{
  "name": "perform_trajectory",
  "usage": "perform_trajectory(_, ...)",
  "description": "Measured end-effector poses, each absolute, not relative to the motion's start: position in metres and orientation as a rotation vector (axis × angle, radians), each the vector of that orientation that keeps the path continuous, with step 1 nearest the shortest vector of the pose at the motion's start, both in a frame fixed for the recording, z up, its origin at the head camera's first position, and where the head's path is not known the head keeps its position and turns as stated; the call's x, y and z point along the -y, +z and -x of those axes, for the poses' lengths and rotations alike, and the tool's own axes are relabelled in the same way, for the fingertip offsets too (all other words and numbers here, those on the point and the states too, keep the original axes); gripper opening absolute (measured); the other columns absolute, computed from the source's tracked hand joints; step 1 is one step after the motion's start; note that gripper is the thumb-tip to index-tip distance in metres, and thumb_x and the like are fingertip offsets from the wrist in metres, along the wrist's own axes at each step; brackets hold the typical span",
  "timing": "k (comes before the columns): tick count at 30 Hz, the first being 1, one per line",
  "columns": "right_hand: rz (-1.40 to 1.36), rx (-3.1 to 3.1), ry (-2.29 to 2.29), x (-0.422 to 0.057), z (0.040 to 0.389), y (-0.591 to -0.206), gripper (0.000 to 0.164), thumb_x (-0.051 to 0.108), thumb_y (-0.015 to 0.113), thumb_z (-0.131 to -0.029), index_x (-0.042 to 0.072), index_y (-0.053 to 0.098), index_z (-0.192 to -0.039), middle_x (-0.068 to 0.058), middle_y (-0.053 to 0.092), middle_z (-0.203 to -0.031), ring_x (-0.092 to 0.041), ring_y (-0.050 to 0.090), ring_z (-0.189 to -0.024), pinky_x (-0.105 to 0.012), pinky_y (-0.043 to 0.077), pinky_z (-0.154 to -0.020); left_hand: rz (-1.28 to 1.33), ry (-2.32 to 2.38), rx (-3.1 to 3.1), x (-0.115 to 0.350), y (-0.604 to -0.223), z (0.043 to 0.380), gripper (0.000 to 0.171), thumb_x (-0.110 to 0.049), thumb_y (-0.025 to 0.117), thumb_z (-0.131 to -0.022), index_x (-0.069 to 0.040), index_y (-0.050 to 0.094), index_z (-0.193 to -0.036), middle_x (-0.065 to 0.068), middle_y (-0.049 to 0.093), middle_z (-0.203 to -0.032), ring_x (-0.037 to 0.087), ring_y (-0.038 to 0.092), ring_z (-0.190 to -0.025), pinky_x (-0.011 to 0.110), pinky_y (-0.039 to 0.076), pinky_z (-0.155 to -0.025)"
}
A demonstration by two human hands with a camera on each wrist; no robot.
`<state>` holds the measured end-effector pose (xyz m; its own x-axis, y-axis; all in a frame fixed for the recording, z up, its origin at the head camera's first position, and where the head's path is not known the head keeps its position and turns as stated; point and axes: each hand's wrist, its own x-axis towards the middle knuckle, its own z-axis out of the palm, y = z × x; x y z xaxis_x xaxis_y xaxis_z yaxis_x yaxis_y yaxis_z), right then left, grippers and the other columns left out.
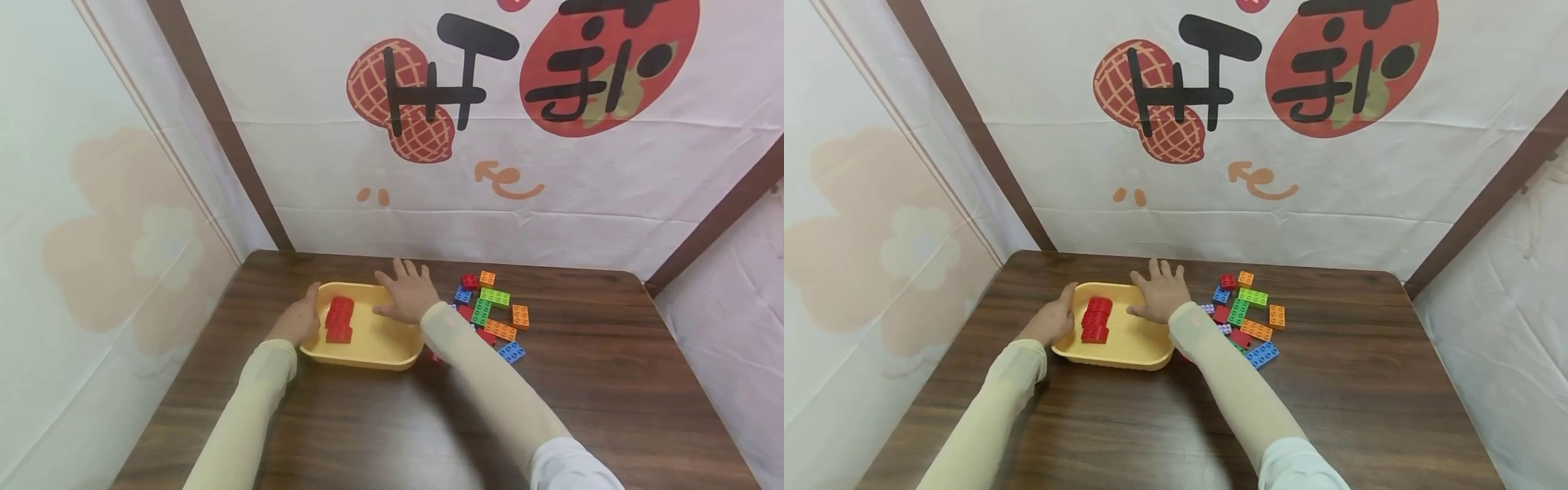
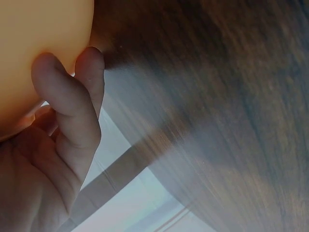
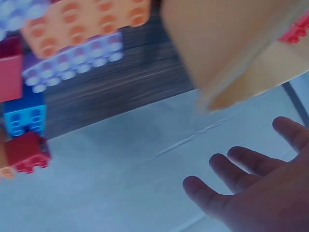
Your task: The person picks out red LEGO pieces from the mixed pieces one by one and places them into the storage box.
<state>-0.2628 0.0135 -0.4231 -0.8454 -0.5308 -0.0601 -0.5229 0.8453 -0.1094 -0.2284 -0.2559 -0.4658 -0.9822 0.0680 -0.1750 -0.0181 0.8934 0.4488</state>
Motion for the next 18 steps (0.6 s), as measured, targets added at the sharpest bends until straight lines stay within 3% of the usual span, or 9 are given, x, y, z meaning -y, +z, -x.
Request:
perform_trajectory(9,0.781,-2.952,-0.272,-0.056,0.272,-0.435,0.075,0.062,0.059,-0.094,0.025,0.04,-0.157,-0.021,0.024,-0.162,-0.042,0.023,-0.147,-0.067,0.017,-0.113,-0.07,0.669,-2.905,0.26,-0.474,0.228,0.066,-0.004,0.043,-0.097,-0.007,0.016,-0.158,0.023,0.068,-0.1,0.034,0.066,-0.086,0.055,0.051,-0.086)
perform_trajectory(18,0.677,-3.018,-0.359,-0.112,0.28,-0.443,0.076,0.066,0.053,-0.095,0.019,0.044,-0.154,-0.022,0.033,-0.157,-0.044,0.028,-0.144,-0.068,0.021,-0.111,-0.065,0.664,-2.899,0.258,-0.473,0.231,0.069,-0.006,0.045,-0.097,-0.008,0.014,-0.159,0.02,0.066,-0.092,0.032,0.064,-0.079,0.054,0.051,-0.083)
